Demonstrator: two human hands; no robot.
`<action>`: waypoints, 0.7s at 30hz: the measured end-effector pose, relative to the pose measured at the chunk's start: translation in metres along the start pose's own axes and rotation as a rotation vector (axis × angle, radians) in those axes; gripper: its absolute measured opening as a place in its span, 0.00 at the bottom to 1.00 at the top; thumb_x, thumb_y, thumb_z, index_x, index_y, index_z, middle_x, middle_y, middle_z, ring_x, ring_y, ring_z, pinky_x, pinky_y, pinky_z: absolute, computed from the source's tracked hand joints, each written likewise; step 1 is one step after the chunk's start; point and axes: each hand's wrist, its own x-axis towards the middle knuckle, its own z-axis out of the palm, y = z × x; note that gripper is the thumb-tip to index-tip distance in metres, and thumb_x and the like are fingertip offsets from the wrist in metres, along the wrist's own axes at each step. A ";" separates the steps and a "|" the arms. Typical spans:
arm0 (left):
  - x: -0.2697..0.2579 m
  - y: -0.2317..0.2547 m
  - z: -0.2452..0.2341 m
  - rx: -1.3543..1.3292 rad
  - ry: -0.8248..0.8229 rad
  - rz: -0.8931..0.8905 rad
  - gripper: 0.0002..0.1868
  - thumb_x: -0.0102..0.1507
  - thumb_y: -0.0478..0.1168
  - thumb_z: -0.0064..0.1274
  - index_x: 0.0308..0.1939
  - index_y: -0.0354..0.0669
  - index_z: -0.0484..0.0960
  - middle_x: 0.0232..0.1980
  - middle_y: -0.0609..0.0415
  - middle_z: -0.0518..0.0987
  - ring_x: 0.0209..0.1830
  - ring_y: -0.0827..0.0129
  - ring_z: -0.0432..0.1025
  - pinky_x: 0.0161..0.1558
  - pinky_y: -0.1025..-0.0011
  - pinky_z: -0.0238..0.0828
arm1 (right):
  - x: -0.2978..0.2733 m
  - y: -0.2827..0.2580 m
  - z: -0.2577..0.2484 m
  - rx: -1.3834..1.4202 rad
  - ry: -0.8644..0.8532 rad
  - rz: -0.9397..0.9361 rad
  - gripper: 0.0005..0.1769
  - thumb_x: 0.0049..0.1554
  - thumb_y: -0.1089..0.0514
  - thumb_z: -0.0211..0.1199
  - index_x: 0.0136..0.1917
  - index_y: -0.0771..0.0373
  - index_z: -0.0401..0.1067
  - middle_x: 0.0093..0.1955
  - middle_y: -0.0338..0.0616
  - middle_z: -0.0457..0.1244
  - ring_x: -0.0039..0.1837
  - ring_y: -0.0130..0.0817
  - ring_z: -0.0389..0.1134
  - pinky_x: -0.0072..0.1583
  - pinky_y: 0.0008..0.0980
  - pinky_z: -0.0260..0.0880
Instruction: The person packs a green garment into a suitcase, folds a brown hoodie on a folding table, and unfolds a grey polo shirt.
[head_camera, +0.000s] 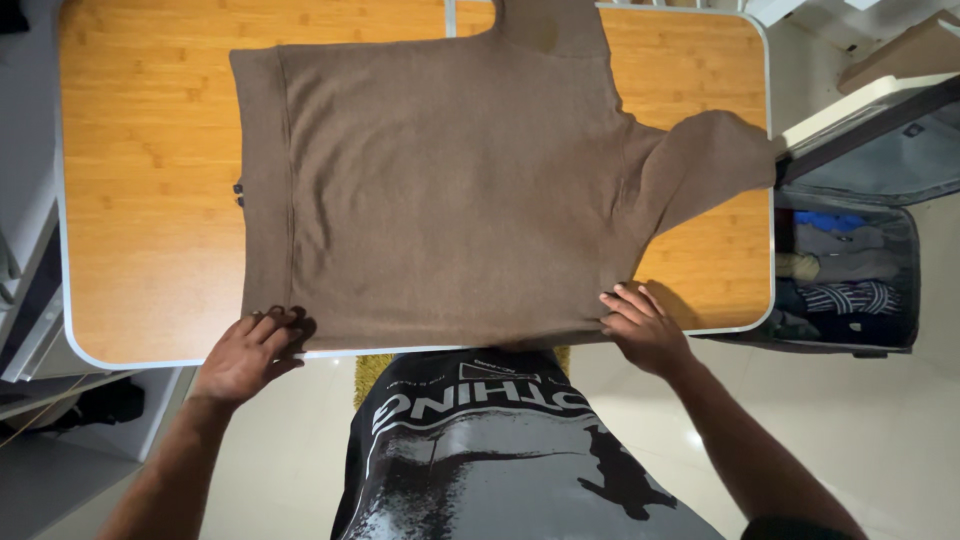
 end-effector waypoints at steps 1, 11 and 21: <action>0.002 -0.002 -0.003 0.045 -0.100 -0.029 0.30 0.58 0.60 0.56 0.62 0.58 0.79 0.67 0.60 0.73 0.65 0.62 0.66 0.67 0.64 0.62 | 0.002 0.003 -0.006 0.073 -0.031 -0.011 0.14 0.59 0.47 0.58 0.52 0.53 0.77 0.72 0.36 0.63 0.80 0.38 0.54 0.79 0.51 0.47; 0.019 -0.050 -0.024 -0.484 0.061 -0.006 0.18 0.62 0.50 0.50 0.53 0.47 0.80 0.57 0.47 0.81 0.54 0.53 0.77 0.55 0.61 0.75 | 0.032 0.017 -0.075 0.530 -0.289 0.267 0.26 0.62 0.40 0.53 0.65 0.57 0.72 0.58 0.47 0.70 0.60 0.40 0.71 0.63 0.40 0.69; 0.093 -0.074 -0.089 -0.780 -0.159 -0.496 0.21 0.68 0.55 0.48 0.49 0.42 0.82 0.39 0.41 0.87 0.41 0.51 0.81 0.48 0.58 0.78 | 0.110 0.104 -0.068 0.868 -0.130 0.235 0.19 0.64 0.46 0.60 0.56 0.64 0.76 0.45 0.46 0.69 0.49 0.28 0.65 0.54 0.33 0.68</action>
